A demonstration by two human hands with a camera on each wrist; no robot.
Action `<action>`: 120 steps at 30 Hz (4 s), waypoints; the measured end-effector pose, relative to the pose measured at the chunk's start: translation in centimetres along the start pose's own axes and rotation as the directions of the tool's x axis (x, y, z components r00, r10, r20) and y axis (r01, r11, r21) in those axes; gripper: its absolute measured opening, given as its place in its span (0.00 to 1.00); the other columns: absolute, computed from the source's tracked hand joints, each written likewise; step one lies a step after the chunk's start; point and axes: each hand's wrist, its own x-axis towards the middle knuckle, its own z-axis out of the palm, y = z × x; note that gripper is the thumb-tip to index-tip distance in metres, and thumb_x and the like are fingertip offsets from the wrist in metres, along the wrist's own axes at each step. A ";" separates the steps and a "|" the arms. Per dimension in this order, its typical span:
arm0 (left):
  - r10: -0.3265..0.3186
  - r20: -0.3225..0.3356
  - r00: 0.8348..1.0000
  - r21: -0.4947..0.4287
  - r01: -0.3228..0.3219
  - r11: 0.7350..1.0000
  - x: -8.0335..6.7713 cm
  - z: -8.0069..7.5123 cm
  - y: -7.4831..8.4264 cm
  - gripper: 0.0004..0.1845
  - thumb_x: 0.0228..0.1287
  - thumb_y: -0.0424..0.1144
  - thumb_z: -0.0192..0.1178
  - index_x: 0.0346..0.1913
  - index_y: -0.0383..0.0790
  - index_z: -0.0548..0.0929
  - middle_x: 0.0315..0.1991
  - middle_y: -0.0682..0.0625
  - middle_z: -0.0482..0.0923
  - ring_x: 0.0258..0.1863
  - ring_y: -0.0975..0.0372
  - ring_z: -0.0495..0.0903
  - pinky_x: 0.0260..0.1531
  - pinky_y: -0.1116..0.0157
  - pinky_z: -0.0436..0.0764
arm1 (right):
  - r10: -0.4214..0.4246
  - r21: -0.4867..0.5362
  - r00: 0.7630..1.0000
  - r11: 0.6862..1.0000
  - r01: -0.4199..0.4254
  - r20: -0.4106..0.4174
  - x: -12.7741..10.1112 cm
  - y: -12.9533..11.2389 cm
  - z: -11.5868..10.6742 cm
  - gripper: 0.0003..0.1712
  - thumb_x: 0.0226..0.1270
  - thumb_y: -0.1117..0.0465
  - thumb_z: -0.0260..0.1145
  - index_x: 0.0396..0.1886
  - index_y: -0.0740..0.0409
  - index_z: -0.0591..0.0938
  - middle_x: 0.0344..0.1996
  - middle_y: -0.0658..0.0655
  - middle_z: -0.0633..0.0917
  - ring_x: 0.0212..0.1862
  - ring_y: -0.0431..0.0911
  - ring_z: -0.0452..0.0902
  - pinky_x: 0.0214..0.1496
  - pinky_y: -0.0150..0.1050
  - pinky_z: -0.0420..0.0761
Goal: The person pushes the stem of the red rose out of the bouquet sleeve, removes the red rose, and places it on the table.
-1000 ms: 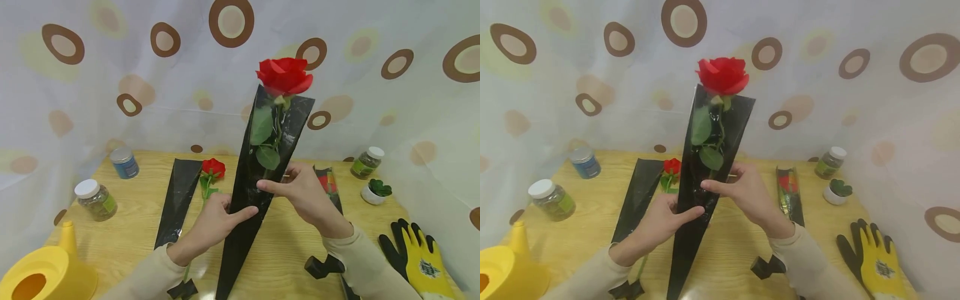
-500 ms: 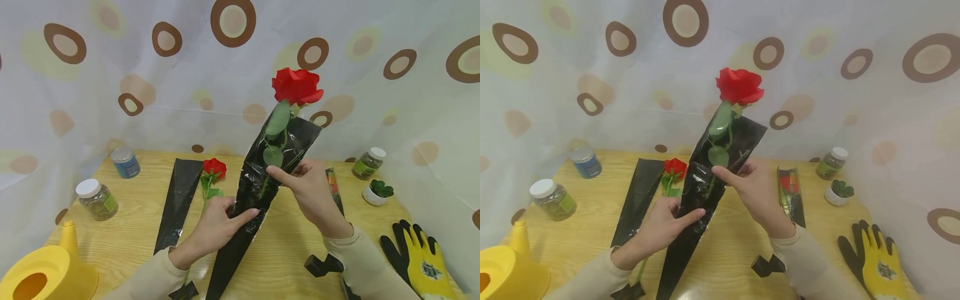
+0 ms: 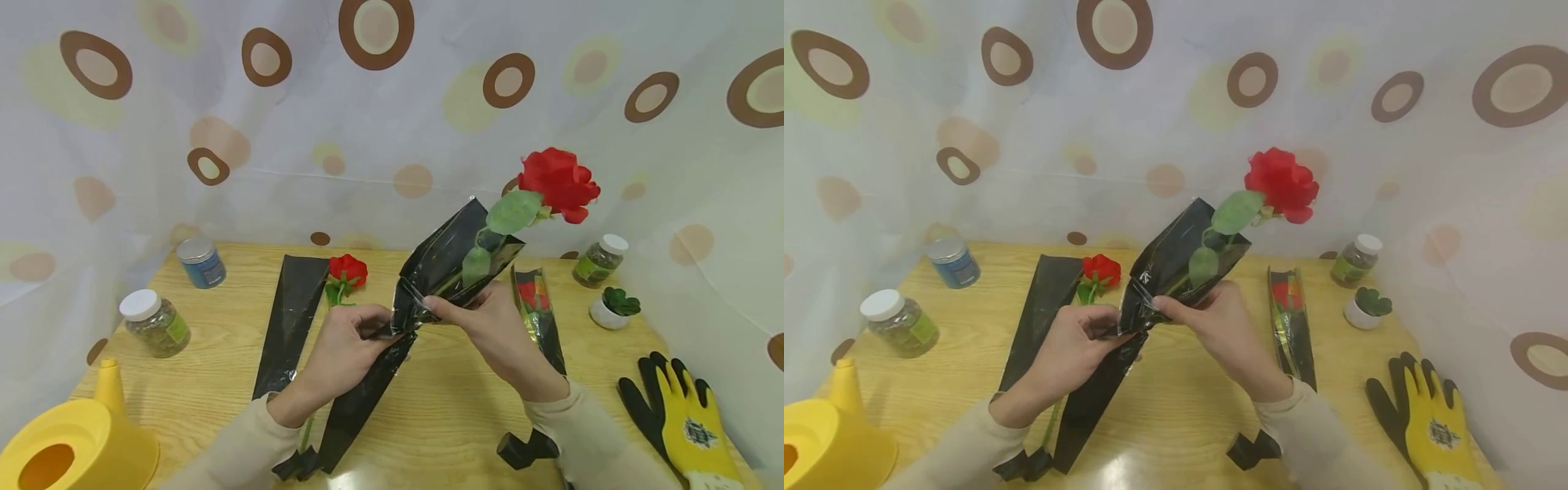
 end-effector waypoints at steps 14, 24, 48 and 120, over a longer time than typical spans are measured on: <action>-0.023 0.132 0.991 0.170 0.000 0.985 0.1 0.0 0.1 0.08 0.62 0.39 0.70 0.27 0.44 0.84 0.17 0.60 0.68 0.17 0.68 0.67 0.23 0.70 0.67 | -0.047 -0.114 0.997 0.993 0.040 -0.059 0.0 -1.1 -1.4 0.13 0.59 0.60 0.77 0.24 0.61 0.81 0.16 0.53 0.79 0.20 0.44 0.74 0.35 0.42 0.82; -0.174 0.233 0.957 0.181 0.133 0.974 -1.0 -0.5 -0.6 0.26 0.61 0.45 0.71 0.15 0.42 0.67 0.13 0.58 0.52 0.12 0.67 0.51 0.17 0.69 0.56 | -0.061 -0.141 0.996 0.989 0.052 -0.067 0.5 -1.9 -2.6 0.14 0.59 0.59 0.77 0.40 0.62 0.85 0.25 0.50 0.83 0.33 0.43 0.77 0.39 0.36 0.78; -0.166 0.028 0.986 -0.132 0.168 0.977 -0.6 1.9 -0.1 0.12 0.65 0.42 0.68 0.46 0.38 0.86 0.30 0.50 0.84 0.29 0.62 0.80 0.36 0.64 0.80 | -0.086 -0.164 0.996 0.983 0.084 -0.001 -0.4 0.1 1.9 0.12 0.58 0.55 0.77 0.36 0.59 0.88 0.28 0.55 0.87 0.29 0.48 0.80 0.36 0.39 0.80; -0.283 0.180 0.942 0.077 0.273 0.959 1.1 -0.9 -3.0 0.30 0.62 0.33 0.70 0.66 0.34 0.73 0.56 0.44 0.79 0.52 0.51 0.80 0.49 0.52 0.79 | -0.386 0.459 0.799 0.667 0.587 -0.461 1.9 -9.4 -10.4 0.20 0.60 0.83 0.64 0.53 0.84 0.75 0.39 0.72 0.83 0.34 0.58 0.83 0.39 0.44 0.84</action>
